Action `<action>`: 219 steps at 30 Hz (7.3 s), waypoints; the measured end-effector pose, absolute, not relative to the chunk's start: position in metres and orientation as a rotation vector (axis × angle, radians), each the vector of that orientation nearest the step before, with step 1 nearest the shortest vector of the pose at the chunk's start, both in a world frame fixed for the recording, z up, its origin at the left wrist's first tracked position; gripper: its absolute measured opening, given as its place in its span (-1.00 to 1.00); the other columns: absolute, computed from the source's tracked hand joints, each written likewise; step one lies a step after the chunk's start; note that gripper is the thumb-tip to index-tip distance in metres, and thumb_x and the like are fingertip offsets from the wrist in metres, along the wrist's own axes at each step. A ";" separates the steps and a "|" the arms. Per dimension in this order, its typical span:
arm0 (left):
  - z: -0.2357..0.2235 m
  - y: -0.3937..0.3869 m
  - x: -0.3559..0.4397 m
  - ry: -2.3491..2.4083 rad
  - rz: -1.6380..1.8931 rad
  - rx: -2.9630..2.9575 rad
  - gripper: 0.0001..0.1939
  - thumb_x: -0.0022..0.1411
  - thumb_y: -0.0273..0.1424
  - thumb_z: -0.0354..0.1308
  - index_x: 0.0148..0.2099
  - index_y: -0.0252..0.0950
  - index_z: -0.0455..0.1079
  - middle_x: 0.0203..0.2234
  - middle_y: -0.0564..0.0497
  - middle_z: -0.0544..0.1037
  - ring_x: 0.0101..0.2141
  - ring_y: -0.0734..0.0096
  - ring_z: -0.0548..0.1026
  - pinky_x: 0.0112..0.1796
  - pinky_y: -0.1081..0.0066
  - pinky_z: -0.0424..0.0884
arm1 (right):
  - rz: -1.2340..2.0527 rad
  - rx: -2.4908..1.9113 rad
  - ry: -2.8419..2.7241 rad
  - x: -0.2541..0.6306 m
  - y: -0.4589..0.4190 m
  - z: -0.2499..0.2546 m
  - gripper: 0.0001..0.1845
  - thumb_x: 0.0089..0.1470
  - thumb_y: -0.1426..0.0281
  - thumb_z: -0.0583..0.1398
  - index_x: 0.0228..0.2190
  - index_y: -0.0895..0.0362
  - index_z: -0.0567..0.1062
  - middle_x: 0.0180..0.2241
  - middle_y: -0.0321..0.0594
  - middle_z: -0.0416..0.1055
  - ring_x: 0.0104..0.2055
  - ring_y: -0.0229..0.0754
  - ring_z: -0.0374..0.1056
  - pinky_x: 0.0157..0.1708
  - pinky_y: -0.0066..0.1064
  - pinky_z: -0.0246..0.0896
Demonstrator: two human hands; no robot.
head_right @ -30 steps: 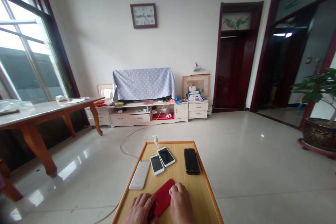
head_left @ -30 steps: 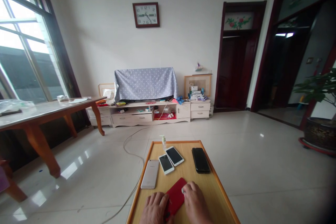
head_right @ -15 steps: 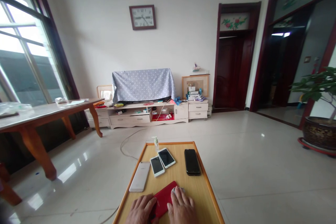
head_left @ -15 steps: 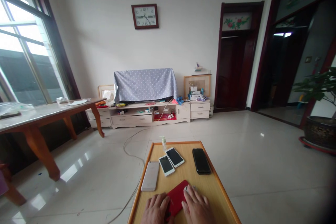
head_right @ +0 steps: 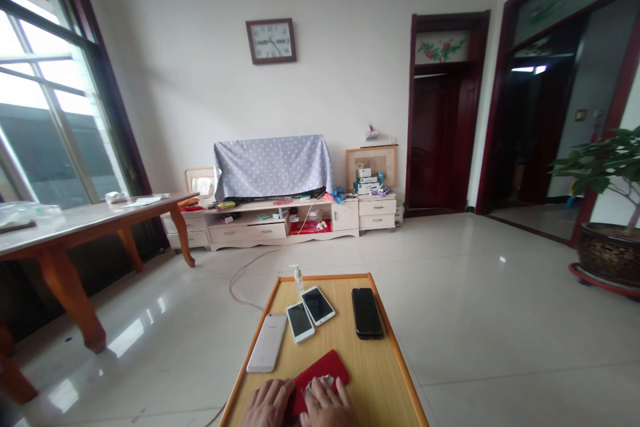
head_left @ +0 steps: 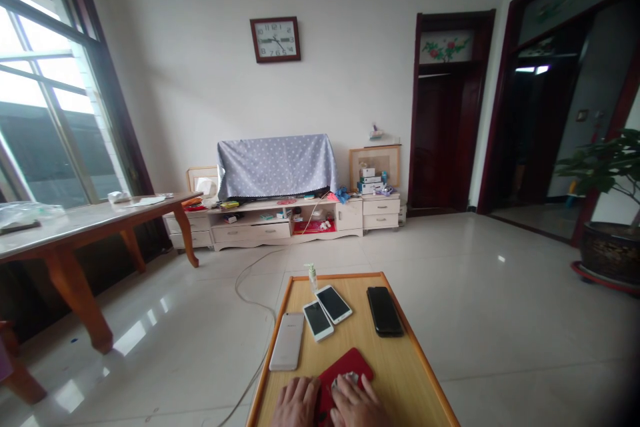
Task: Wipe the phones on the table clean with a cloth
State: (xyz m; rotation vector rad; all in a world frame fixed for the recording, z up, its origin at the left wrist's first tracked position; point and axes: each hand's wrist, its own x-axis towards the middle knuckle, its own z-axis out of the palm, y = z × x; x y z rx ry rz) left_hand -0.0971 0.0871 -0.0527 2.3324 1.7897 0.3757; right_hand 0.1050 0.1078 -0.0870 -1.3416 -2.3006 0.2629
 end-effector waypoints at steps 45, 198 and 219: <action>-0.039 0.084 -0.090 1.758 0.402 2.327 -0.41 0.13 -0.20 0.21 0.24 -0.03 0.38 0.12 -0.01 0.54 0.08 0.06 0.46 0.06 0.13 0.39 | 0.477 -1.429 -2.290 0.071 0.118 -0.025 -0.51 0.28 0.42 -0.04 0.10 0.14 0.53 0.20 -0.06 0.42 0.27 -0.04 0.28 0.30 -0.23 0.07; -0.009 0.057 -0.069 1.883 0.512 2.286 -0.52 0.20 -0.19 0.13 0.16 -0.11 0.41 0.09 0.03 0.55 0.08 0.11 0.39 0.13 0.16 0.23 | 0.307 -1.412 -2.304 0.125 0.066 -0.054 -0.49 0.40 0.23 -0.07 0.26 0.00 0.35 0.31 -0.17 0.25 0.37 0.00 0.14 0.41 0.09 -0.23; -0.014 0.056 -0.070 1.877 0.527 2.334 -0.52 0.20 -0.27 0.13 0.17 -0.14 0.41 0.12 0.00 0.54 0.09 0.11 0.40 0.12 0.14 0.25 | 0.356 -1.738 -2.184 0.144 0.078 -0.028 -0.42 0.35 0.31 -0.13 0.29 0.19 0.30 0.33 -0.07 0.21 0.41 0.03 0.03 0.42 0.04 -0.28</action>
